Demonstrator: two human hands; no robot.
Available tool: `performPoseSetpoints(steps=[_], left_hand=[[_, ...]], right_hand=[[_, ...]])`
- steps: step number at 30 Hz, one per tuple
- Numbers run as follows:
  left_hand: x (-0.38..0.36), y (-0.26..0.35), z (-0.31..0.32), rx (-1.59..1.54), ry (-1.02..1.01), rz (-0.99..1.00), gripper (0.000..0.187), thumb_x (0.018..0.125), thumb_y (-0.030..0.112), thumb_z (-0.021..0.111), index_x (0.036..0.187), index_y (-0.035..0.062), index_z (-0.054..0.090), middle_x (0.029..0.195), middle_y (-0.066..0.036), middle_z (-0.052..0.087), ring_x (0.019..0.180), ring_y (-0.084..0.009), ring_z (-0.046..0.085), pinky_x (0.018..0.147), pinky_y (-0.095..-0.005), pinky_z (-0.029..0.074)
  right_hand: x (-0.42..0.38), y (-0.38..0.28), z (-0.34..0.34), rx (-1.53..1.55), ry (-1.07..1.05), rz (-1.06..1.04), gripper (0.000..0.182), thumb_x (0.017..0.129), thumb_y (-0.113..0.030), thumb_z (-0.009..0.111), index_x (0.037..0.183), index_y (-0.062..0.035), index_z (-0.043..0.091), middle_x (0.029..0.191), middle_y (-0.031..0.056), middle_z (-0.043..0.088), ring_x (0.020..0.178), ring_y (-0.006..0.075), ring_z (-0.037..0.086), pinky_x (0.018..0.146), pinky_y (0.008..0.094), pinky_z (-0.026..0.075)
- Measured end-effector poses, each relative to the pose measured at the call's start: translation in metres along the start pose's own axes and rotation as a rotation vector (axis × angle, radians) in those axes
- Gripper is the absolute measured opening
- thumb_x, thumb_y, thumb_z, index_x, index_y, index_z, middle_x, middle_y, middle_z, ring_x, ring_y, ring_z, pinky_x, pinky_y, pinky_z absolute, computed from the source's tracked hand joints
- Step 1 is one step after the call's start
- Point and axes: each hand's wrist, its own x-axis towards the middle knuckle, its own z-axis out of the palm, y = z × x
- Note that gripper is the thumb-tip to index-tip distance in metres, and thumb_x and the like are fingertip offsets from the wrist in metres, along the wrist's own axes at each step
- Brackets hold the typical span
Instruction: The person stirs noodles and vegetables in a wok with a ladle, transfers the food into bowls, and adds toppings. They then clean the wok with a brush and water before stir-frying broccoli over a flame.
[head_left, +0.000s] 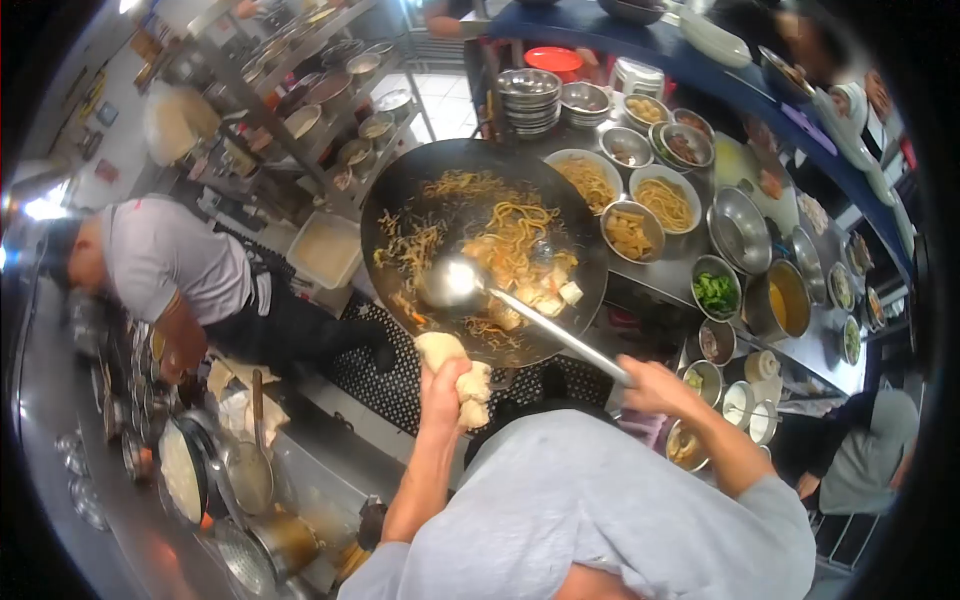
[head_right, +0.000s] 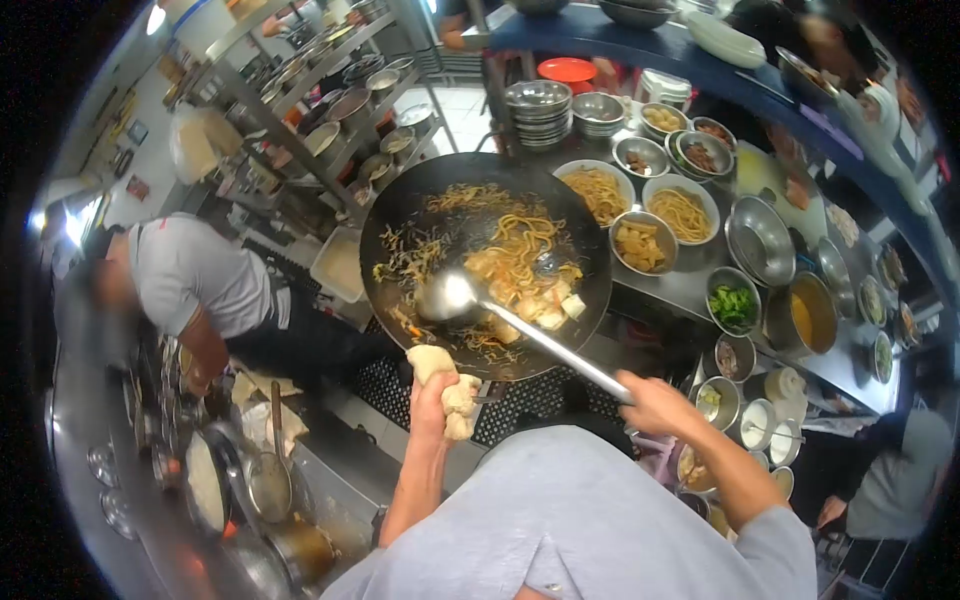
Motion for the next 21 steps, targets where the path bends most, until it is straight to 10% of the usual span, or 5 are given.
performPoseSetpoints(steps=[4,12,16,21], left_hand=[[-0.004,0.003,-0.014,-0.051,-0.008,-0.068,0.044,0.079,0.003,0.053,0.122,0.0035,0.042,0.09,-0.015,0.058,0.064,-0.0239,0.062,0.051,-0.0335,0.054],[-0.011,-0.002,-0.004,0.006,-0.019,-0.062,0.044,0.078,0.003,0.054,0.121,0.003,0.044,0.091,-0.012,0.056,0.068,-0.0232,0.063,0.052,-0.0331,0.054],[0.0,0.007,0.006,0.011,-0.064,-0.042,0.041,0.078,0.004,0.053,0.118,0.0033,0.044,0.09,-0.012,0.056,0.065,-0.0225,0.061,0.051,-0.0327,0.054],[0.006,0.014,0.007,0.034,-0.1,-0.089,0.038,0.079,0.006,0.053,0.115,0.0031,0.044,0.087,-0.013,0.057,0.063,-0.0227,0.061,0.05,-0.032,0.053]], right_hand=[[-0.033,0.126,-0.027,-0.462,0.508,-0.025,0.033,0.074,-0.008,0.062,0.106,-0.0099,0.054,0.082,0.021,0.064,0.078,0.04,0.064,0.067,0.0494,0.05],[0.029,-0.003,-0.048,0.143,0.345,0.165,0.034,0.075,-0.008,0.056,0.108,0.0,0.053,0.087,0.0281,0.064,0.087,0.0483,0.061,0.076,0.052,0.049],[-0.025,0.03,0.001,-0.102,0.16,0.173,0.027,0.075,-0.008,0.056,0.102,-0.0038,0.054,0.085,0.025,0.065,0.084,0.0442,0.064,0.072,0.0518,0.05],[-0.075,0.108,-0.045,-0.504,0.585,0.201,0.022,0.075,-0.006,0.061,0.095,-0.0114,0.054,0.072,0.015,0.062,0.072,0.0384,0.064,0.062,0.0502,0.048]])
